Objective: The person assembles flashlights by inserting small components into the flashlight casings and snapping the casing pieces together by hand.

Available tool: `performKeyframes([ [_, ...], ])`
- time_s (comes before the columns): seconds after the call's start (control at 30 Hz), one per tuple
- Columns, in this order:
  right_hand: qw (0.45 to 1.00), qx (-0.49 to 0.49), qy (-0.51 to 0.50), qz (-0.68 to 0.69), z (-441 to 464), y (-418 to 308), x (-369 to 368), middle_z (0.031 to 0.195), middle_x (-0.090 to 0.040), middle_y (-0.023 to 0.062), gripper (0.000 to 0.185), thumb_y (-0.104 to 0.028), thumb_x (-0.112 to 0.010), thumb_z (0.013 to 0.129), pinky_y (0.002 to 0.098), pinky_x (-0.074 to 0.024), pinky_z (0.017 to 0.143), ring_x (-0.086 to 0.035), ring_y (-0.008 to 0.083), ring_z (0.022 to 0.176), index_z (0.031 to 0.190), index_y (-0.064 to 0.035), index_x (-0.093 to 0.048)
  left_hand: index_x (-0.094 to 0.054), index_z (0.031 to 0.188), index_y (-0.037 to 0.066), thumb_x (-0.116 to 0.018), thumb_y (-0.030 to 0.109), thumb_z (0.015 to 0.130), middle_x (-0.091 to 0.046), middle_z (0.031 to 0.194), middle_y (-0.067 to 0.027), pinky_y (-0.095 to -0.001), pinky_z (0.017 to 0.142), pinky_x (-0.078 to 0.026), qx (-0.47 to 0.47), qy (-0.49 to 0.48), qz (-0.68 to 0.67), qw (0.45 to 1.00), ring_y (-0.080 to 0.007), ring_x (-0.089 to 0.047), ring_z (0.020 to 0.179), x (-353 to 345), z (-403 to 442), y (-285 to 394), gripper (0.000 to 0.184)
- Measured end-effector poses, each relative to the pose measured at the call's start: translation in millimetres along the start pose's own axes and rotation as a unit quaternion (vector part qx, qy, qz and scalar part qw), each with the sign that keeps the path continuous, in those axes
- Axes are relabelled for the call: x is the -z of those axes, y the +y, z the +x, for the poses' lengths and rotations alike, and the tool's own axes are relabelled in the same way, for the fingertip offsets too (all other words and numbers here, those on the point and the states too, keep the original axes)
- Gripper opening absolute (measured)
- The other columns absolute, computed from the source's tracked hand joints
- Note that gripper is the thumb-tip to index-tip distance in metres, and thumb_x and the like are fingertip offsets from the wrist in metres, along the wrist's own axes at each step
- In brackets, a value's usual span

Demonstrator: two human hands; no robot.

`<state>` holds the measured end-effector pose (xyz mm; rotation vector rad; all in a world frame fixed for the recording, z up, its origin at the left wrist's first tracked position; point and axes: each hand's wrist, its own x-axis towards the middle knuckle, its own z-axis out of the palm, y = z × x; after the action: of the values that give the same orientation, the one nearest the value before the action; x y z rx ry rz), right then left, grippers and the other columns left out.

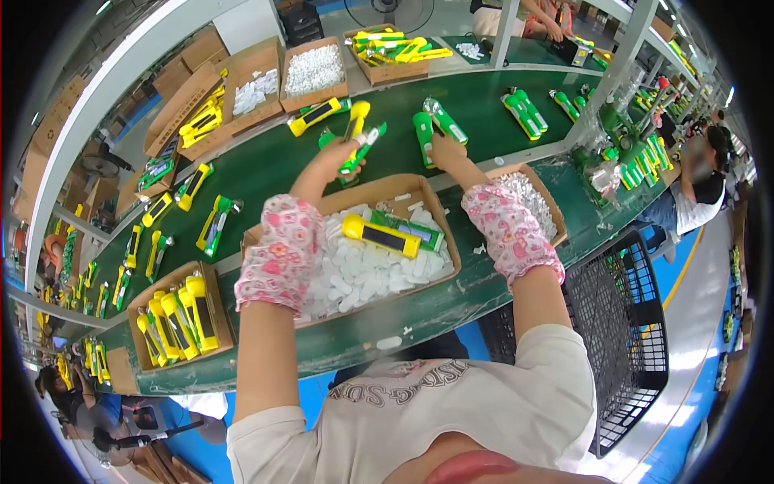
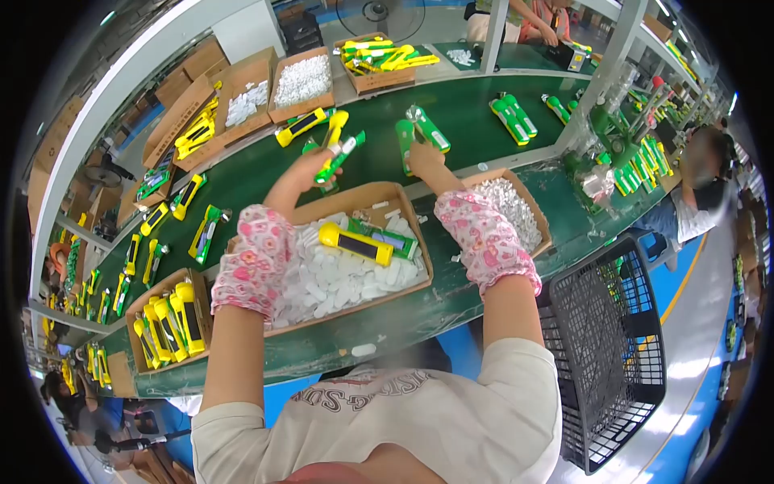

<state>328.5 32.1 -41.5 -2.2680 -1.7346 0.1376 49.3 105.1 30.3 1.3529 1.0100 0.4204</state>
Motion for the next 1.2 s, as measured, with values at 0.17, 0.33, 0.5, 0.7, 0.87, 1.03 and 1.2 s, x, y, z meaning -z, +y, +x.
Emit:
performKeyframes([
  [0.17,0.963,0.176,0.029,0.2,-37,-54,36,0.12,-0.051,0.0285,0.07,-0.036,-0.071,0.078,0.0466,-0.0471,0.09,-0.054,0.0436,0.108,0.134,-0.008,-0.04,-0.055,0.107,0.008,-0.04,0.056,0.095,-0.063,0.082,-0.0095,-0.0355,0.058,-0.051,-0.042,-0.044,-0.006,0.998,-0.0205,-0.062,0.066,-5,-74,16,0.051],
  [0.33,0.955,0.219,0.112,0.163,-104,-92,73,0.11,-0.055,0.0235,0.049,-0.027,-0.07,0.077,0.0445,-0.048,0.083,-0.057,0.0404,0.098,0.118,-0.0059,-0.052,-0.051,0.119,-0.001,-0.056,0.025,0.093,-0.058,0.107,-0.0195,-0.0437,0.084,-0.055,0.064,-0.116,-0.356,0.925,-0.0353,-0.06,0.102,-10,-117,1,0.036],
  [0.5,0.934,0.323,-0.075,0.134,-176,-112,82,0.087,-0.061,0.0134,0.014,-0.016,-0.064,0.08,0.04,-0.0494,0.071,-0.062,0.0321,0.078,0.09,-0.0056,-0.063,-0.054,0.113,-0.003,-0.063,0.017,0.083,-0.061,0.1,-0.0172,-0.0445,0.084,-0.054,-0.047,-0.143,-0.435,0.887,-0.0331,-0.063,0.096,-19,-124,-21,0.037],
  [0.7,0.915,0.382,-0.101,0.082,-223,-147,32,0.087,-0.058,0.0141,0.009,-0.012,-0.061,0.077,0.046,-0.0502,0.067,-0.063,0.0342,0.078,0.081,-0.004,-0.062,-0.052,0.118,0.0,-0.058,0.034,0.092,-0.06,0.098,-0.0156,-0.047,0.081,-0.052,-0.113,-0.111,-0.508,0.847,-0.0305,-0.061,0.089,-34,-108,-35,0.044],
  [0.87,0.931,0.357,-0.074,0.012,-222,-157,6,0.086,-0.058,0.0149,0.009,-0.009,-0.062,0.074,0.0443,-0.0527,0.061,-0.064,0.0334,0.073,0.081,-0.003,-0.062,-0.05,0.121,0.003,-0.054,0.037,0.094,-0.059,0.108,-0.017,-0.0492,0.083,-0.052,-0.109,-0.078,-0.55,0.824,-0.033,-0.06,0.095,-35,-113,-47,0.043],
  [1.03,0.907,0.379,-0.08,0.165,-205,-151,12,0.085,-0.063,0.0162,0.014,-0.004,-0.064,0.076,0.035,-0.0534,0.052,-0.066,0.0273,0.065,0.089,0.0016,-0.064,-0.05,0.121,0.007,-0.057,0.032,0.094,-0.059,0.113,-0.0174,-0.0522,0.086,-0.052,-0.14,-0.074,-0.551,0.819,-0.0344,-0.061,0.105,-31,-119,-44,0.037],
  [1.2,0.774,0.096,-0.338,0.526,-218,-157,88,0.089,-0.065,0.0118,0.011,-0.002,-0.065,0.085,0.0297,-0.0573,0.057,-0.068,0.0201,0.075,0.094,0.0043,-0.062,-0.049,0.123,0.008,-0.055,0.032,0.095,-0.06,0.113,-0.0159,-0.0501,0.088,-0.052,-0.193,-0.059,-0.517,0.832,-0.0315,-0.061,0.107,-32,-117,-42,0.038],
])
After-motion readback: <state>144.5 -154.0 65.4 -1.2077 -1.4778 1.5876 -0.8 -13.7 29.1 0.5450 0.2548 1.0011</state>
